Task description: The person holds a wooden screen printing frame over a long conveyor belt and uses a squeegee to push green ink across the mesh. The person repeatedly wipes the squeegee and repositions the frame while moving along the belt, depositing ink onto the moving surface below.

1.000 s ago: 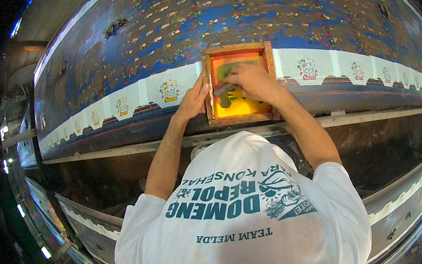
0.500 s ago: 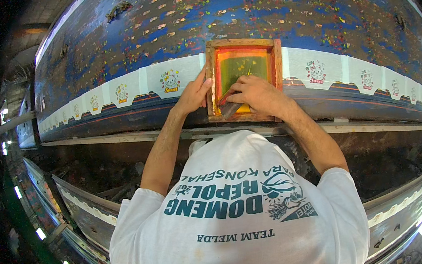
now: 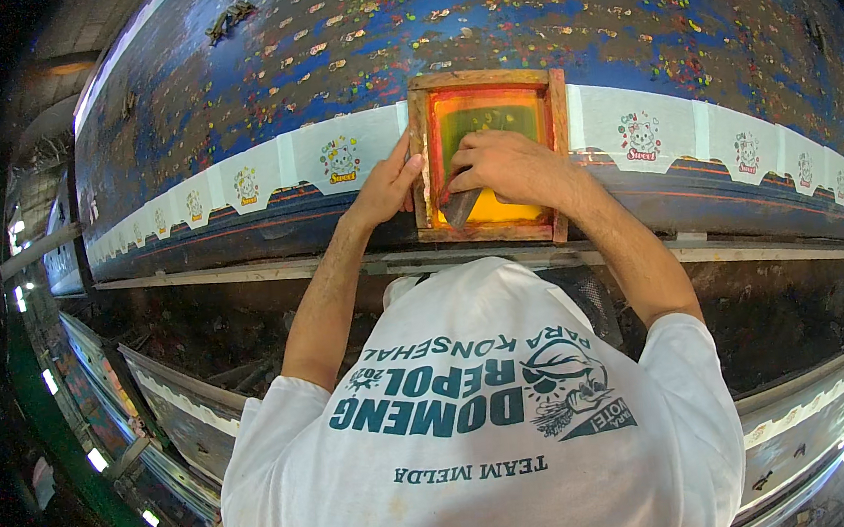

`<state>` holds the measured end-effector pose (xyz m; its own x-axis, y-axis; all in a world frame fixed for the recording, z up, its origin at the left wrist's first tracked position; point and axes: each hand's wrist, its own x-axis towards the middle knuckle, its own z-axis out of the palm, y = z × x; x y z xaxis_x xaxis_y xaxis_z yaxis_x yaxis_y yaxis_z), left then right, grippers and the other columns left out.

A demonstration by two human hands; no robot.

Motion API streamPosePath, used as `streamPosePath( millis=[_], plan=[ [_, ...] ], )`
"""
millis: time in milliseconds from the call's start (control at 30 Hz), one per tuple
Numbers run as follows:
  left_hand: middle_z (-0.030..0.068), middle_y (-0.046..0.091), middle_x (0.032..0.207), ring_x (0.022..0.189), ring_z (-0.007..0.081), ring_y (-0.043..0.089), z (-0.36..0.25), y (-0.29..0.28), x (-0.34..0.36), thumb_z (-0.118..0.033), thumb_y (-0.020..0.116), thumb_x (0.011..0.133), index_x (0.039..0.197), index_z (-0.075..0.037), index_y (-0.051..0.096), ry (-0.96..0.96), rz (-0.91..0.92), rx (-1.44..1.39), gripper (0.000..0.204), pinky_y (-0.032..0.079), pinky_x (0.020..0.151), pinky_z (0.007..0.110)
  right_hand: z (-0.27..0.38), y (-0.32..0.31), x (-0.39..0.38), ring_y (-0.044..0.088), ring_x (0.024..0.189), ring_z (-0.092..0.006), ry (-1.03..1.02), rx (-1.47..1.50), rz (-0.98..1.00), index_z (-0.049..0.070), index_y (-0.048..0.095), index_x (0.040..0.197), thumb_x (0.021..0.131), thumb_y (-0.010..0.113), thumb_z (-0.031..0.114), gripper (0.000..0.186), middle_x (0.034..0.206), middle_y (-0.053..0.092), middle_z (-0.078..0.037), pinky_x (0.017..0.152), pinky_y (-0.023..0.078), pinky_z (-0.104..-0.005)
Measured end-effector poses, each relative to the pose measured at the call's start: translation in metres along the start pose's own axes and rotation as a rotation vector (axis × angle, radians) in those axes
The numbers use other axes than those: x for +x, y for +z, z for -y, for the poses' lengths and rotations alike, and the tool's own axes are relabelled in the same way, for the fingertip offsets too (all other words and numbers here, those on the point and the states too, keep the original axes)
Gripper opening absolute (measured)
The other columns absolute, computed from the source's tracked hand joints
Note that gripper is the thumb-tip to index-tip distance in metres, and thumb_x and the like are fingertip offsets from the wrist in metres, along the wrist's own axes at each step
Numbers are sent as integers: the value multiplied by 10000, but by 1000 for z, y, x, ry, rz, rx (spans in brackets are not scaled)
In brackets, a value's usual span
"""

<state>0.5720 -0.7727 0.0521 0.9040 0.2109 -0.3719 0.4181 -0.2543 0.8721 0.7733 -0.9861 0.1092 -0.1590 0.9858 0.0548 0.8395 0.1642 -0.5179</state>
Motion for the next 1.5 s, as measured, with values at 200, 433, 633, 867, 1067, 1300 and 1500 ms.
streamPosePath(
  millis=[200, 433, 633, 867, 1067, 1300, 1500],
  plan=[
    [118, 720, 742, 570, 225, 697, -4, -3, 0, -423, 462, 1220, 1854, -176, 99, -42, 32, -7, 771, 601, 582, 385, -7, -5, 3, 677, 1238, -290, -70, 13, 65, 176, 872, 1246, 900, 721, 28, 406, 1289, 779, -32, 1079, 576, -437],
    [120, 714, 736, 564, 229, 694, -3, -3, 0, -425, 464, 1220, 1853, -169, 95, -41, 31, -1, 776, 599, 580, 387, -7, -5, 5, 678, 1224, -284, -102, 31, 38, 176, 874, 1229, 857, 743, 8, 429, 1278, 787, -21, 1063, 591, -430],
    [121, 710, 730, 562, 226, 693, -3, -2, -1, -427, 450, 1225, 1852, -158, 92, -23, 26, -10, 770, 600, 579, 387, -8, 2, 13, 678, 1206, -286, -157, 16, 50, 175, 873, 1226, 836, 757, 12, 439, 1278, 787, -18, 1059, 594, -428],
    [125, 716, 746, 564, 219, 694, -1, -2, 0, -435, 452, 1224, 1852, -156, 91, -16, 33, -8, 776, 603, 581, 377, -4, -5, 11, 679, 1204, -279, -118, 5, 62, 170, 884, 1195, 838, 760, 20, 407, 1281, 787, -16, 1047, 597, -419],
    [122, 721, 741, 562, 215, 692, -7, -2, -2, -443, 453, 1223, 1852, -155, 85, 6, 29, -38, 784, 598, 577, 375, -2, -7, 15, 678, 1221, -281, -142, -18, 85, 190, 879, 1233, 862, 743, 2, 438, 1288, 787, -19, 1056, 595, -421],
    [123, 731, 748, 551, 209, 685, -5, -3, -1, -453, 459, 1219, 1851, -154, 92, -3, 38, -19, 790, 597, 580, 375, -2, -12, 7, 677, 1246, -284, -98, 13, 96, 183, 876, 1249, 862, 730, -20, 461, 1306, 787, -26, 1075, 590, -428],
    [107, 719, 741, 556, 201, 683, -7, -3, -3, -453, 459, 1223, 1853, -155, 97, -11, 39, -26, 785, 593, 576, 368, -2, -4, 20, 671, 1253, -296, -145, 48, 127, 171, 874, 1256, 830, 753, -44, 491, 1326, 785, -28, 1076, 587, -429]
  ],
)
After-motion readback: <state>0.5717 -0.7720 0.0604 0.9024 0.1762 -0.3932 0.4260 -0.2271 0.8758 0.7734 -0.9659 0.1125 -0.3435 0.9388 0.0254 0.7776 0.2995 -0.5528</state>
